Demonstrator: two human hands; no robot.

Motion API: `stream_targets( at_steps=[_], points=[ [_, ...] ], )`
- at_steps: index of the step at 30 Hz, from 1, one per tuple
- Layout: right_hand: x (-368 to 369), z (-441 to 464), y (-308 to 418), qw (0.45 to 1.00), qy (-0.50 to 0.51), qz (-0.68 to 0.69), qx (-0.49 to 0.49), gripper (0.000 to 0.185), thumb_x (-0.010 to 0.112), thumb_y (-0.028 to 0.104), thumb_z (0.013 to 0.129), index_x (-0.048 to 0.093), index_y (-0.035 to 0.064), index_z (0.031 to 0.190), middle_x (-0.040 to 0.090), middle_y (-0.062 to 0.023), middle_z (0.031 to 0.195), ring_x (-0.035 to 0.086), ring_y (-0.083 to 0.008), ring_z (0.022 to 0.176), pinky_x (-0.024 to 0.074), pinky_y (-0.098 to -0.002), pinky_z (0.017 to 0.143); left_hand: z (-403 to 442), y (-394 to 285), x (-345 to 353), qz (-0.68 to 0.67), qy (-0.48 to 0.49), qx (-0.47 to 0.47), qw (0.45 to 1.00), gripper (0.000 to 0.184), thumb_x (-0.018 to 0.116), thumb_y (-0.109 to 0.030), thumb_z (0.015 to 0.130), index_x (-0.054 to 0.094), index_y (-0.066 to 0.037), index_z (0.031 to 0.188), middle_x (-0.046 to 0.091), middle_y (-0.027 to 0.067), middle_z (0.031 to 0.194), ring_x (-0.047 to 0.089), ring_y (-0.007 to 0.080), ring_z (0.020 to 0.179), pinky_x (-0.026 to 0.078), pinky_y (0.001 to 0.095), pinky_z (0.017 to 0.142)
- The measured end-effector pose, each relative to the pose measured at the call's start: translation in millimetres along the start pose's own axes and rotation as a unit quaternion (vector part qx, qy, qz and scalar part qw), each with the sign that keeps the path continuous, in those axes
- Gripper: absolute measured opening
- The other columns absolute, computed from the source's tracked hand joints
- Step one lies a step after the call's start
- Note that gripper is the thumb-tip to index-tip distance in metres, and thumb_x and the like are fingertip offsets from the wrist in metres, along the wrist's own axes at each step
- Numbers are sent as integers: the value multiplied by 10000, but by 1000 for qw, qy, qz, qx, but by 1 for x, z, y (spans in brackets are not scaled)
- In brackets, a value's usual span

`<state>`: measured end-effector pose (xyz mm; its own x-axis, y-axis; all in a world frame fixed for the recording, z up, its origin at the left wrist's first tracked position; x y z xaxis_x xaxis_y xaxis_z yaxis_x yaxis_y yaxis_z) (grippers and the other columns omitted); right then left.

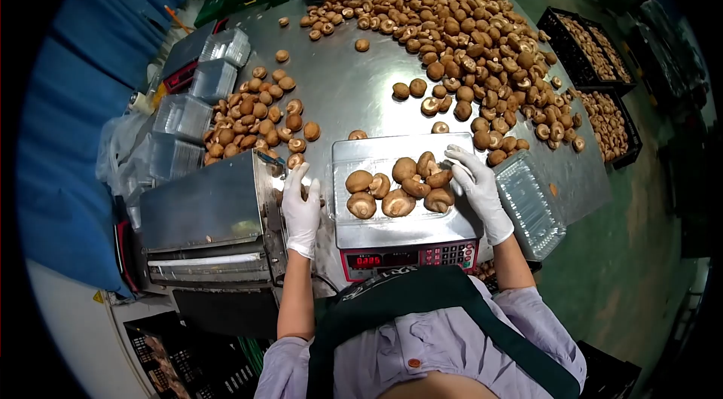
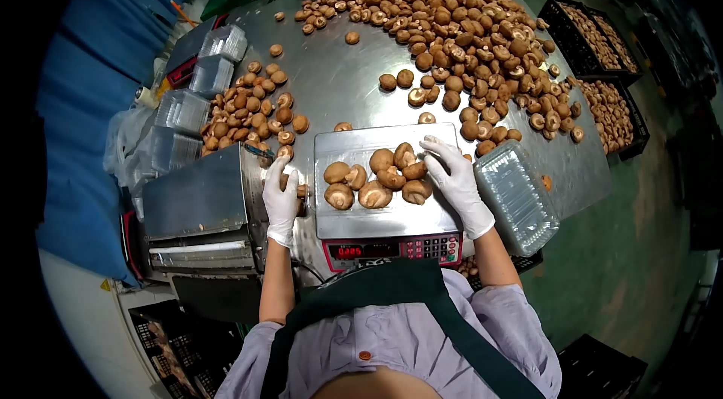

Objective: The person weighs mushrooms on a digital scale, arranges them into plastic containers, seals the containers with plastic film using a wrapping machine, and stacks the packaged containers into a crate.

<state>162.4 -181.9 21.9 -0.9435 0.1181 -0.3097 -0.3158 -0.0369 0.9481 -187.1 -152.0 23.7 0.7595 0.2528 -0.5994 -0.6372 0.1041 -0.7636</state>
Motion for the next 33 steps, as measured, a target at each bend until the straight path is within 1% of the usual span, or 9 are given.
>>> stream_targets(
  at_steps=[13, 18, 20, 21, 23, 24, 25, 27, 33],
  points=[
    [0, -11, -12, 999, -7, 2, 53, 313, 626, 124, 839, 617, 46, 1142, 624, -127, 1116, 590, -214, 1060, 449, -302, 923, -24, -133, 67, -33, 219, 244, 944, 422, 617, -163, 814, 564, -80, 1225, 559, 142, 1227, 502, 288, 1168, 377, 384, 1006],
    [6, -9, 14, 997, -20, -68, -41, 311, 630, 110, 830, 618, 45, 1134, 619, -136, 1132, 582, -237, 1076, 442, -312, 938, -40, -142, 105, 14, 263, 325, 908, 464, 624, -196, 797, 557, -104, 1247, 577, 120, 1191, 469, 303, 1194, 322, 436, 1020],
    [12, -9, 19, 994, -8, -80, -68, 361, 623, 83, 825, 585, 25, 1180, 585, -141, 1206, 539, -250, 1145, 397, -337, 995, -36, -142, 101, 10, 233, 340, 911, 404, 622, -178, 803, 597, -92, 1197, 633, 116, 1057, 561, 270, 1078, 401, 402, 947],
    [14, -10, 21, 995, -10, -80, -67, 361, 623, 83, 825, 585, 25, 1180, 585, -141, 1206, 539, -250, 1145, 397, -337, 995, -35, -145, 97, 10, 235, 341, 910, 404, 622, -178, 803, 597, -92, 1197, 633, 116, 1057, 561, 270, 1078, 401, 402, 947],
    [17, -11, 36, 986, -23, -114, -120, 387, 661, 123, 796, 590, 29, 1165, 554, -177, 1229, 518, -281, 1161, 410, -341, 986, -6, -117, 77, -148, 221, 81, 960, 327, 631, -179, 816, 635, -53, 1118, 649, 134, 922, 628, 224, 899, 481, 322, 800],
    [21, -12, 36, 985, -10, -117, -128, 426, 676, 131, 779, 579, 27, 1180, 522, -188, 1266, 484, -302, 1194, 384, -357, 1013, 2, -102, 70, -198, 163, 43, 966, 271, 633, -180, 831, 660, -35, 1058, 653, 155, 843, 646, 202, 766, 502, 267, 675],
    [26, -12, 35, 982, -7, -116, -148, 464, 695, 156, 752, 576, 36, 1183, 525, -189, 1257, 481, -317, 1189, 376, -367, 1014, 7, -83, 71, -189, 155, 12, 970, 292, 616, -228, 853, 656, -33, 1067, 652, 152, 878, 638, 233, 846, 493, 314, 747],
    [38, -11, 40, 972, 15, -148, -181, 497, 711, 194, 726, 575, 50, 1182, 530, -193, 1239, 492, -338, 1160, 385, -383, 994, 15, -70, 68, -2, 148, 107, 983, 313, 566, -283, 891, 659, -41, 1067, 648, 155, 897, 602, 291, 953, 461, 378, 821],
    [52, -12, 38, 936, -35, -258, -236, 385, 690, 182, 714, 623, 73, 1077, 545, -168, 1219, 523, -333, 1097, 413, -415, 935, 6, -59, 62, 17, 72, 146, 987, 336, 502, -316, 929, 665, -50, 1055, 638, 167, 956, 522, 373, 1068, 407, 442, 883]
  ],
)
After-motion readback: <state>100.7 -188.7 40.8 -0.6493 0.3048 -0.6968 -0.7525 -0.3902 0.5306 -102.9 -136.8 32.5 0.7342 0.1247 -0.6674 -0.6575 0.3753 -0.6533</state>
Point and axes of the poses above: each hand's wrist, its own z-axis towards the middle knuckle, its own x-axis out of the palm, y = z × x, the point moved 9 cm from there along z, towards the middle knuckle
